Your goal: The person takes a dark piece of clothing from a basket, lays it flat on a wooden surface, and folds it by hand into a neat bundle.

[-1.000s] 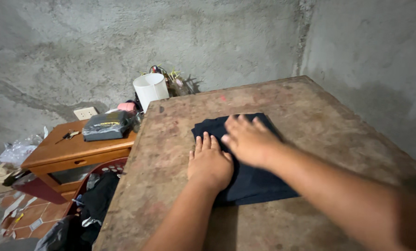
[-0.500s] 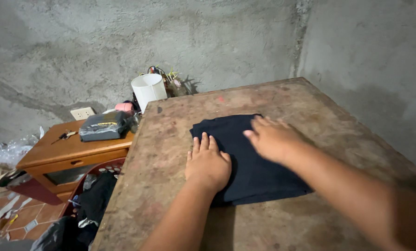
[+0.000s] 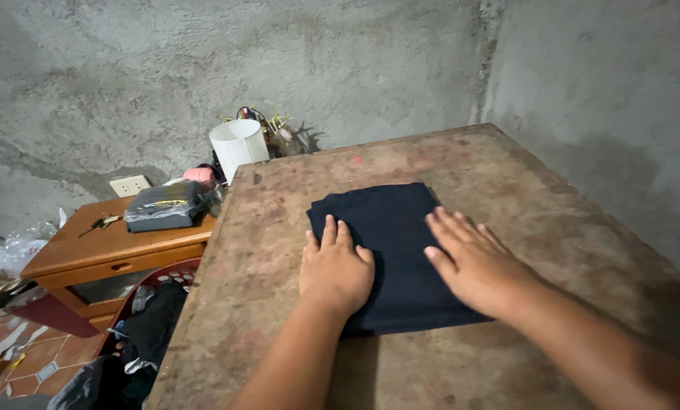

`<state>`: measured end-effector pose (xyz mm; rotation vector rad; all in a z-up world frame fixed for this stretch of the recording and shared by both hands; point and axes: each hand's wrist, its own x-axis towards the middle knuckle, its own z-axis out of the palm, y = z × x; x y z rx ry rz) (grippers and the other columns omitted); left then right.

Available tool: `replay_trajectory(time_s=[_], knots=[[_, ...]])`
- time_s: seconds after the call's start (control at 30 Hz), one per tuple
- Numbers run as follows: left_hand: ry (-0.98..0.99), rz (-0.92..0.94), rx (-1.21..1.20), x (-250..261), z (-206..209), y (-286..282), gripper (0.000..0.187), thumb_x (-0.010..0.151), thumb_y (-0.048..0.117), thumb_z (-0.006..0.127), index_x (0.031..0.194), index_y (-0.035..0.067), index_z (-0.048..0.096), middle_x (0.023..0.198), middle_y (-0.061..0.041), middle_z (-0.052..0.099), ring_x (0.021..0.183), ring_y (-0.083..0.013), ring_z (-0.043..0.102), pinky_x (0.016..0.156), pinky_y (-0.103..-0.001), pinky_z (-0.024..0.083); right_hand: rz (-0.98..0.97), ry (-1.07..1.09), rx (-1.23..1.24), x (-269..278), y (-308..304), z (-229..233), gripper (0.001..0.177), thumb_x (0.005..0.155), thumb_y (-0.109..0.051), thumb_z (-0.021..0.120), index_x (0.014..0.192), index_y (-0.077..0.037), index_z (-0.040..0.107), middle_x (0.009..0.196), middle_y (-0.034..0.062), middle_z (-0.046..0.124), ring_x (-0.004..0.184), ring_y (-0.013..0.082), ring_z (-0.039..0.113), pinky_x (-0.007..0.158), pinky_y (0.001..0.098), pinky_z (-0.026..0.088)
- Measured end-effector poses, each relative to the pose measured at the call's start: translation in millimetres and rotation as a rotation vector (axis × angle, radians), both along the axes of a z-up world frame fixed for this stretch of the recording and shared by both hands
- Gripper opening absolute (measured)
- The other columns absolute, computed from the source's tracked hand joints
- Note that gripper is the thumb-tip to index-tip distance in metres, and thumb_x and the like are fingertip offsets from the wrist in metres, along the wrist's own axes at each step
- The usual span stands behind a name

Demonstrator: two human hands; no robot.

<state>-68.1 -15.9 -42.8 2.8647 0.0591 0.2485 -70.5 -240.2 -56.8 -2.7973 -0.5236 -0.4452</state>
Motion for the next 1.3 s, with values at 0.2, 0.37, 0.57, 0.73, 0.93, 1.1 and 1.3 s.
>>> replay_trajectory(time_s=[0.2, 0.37, 0.57, 0.73, 0.93, 1.1, 1.3], knots=[[-0.213, 0.186, -0.257, -9, 1, 4, 0.076, 0.091, 0.045, 0.056, 0.152, 0.003, 0.038, 0.157, -0.024, 0.033, 0.141, -0.0391, 0.038, 0.113, -0.045, 0.036, -0.094, 0.070, 0.337, 5, -12, -5, 0.060, 0.101, -0.038, 0.051, 0.154, -0.011, 0.040, 0.154, 0.0119, 0.047, 0.138, 0.0246, 0.048, 0.114, 0.0389, 0.035], [-0.010, 0.375, -0.525, 2, 30, 18, 0.070, 0.088, 0.047, 0.072, 0.135, -0.001, 0.053, 0.141, -0.031, 0.049, 0.127, -0.0446, 0.052, 0.104, -0.050, 0.045, -0.060, 0.053, 0.950, 24, -21, -14, 0.053, 0.097, -0.015, 0.061, 0.149, -0.012, 0.050, 0.139, 0.0072, 0.064, 0.095, 0.0156, 0.064, 0.080, 0.0290, 0.052], [0.351, 0.216, -0.762, 22, 40, 39, 0.062, 0.088, 0.045, 0.074, 0.120, -0.009, 0.066, 0.104, -0.024, 0.073, 0.085, -0.0366, 0.070, 0.072, -0.050, 0.056, 0.025, 0.130, 1.099, 31, -30, -20, 0.048, 0.095, -0.011, 0.064, 0.142, -0.010, 0.055, 0.129, 0.0036, 0.062, 0.089, 0.0086, 0.061, 0.074, 0.0243, 0.051], [0.292, 0.124, -0.664, 25, 36, 29, 0.060, 0.081, 0.040, 0.080, 0.122, -0.002, 0.070, 0.114, -0.020, 0.076, 0.096, -0.0319, 0.074, 0.079, -0.045, 0.059, 0.074, 0.109, 1.123, 38, -37, -27, 0.041, 0.097, -0.011, 0.063, 0.138, -0.009, 0.060, 0.114, 0.0027, 0.065, 0.089, 0.0071, 0.060, 0.077, 0.0221, 0.050], [0.363, 0.127, -0.474, 16, 52, 25, 0.066, 0.082, 0.044, 0.077, 0.128, -0.003, 0.068, 0.121, -0.022, 0.073, 0.108, -0.0371, 0.074, 0.089, -0.048, 0.059, 0.055, 0.051, 1.056, 40, -42, -28, 0.031, 0.099, -0.007, 0.056, 0.129, -0.008, 0.065, 0.104, 0.0003, 0.065, 0.082, 0.0052, 0.056, 0.072, 0.0208, 0.046], [0.176, -0.231, -0.138, 43, 41, 49, 0.081, 0.079, 0.044, 0.081, 0.144, 0.005, 0.052, 0.134, -0.023, 0.063, 0.124, -0.0354, 0.063, 0.105, -0.040, 0.050, 0.045, 0.142, 1.195, 32, -38, -16, 0.028, 0.098, -0.006, 0.053, 0.123, -0.010, 0.066, 0.085, -0.0015, 0.057, 0.060, 0.0097, 0.050, 0.054, 0.0250, 0.043], [0.100, -0.647, 0.084, 61, 69, 49, 0.076, 0.079, 0.031, 0.075, 0.149, 0.019, 0.049, 0.137, -0.017, 0.062, 0.128, -0.0350, 0.058, 0.107, -0.039, 0.044, 0.004, 0.026, 1.196, 24, -39, -10, 0.023, 0.103, -0.009, 0.052, 0.119, -0.011, 0.069, 0.077, -0.0048, 0.054, 0.067, 0.0063, 0.050, 0.060, 0.0230, 0.043]])
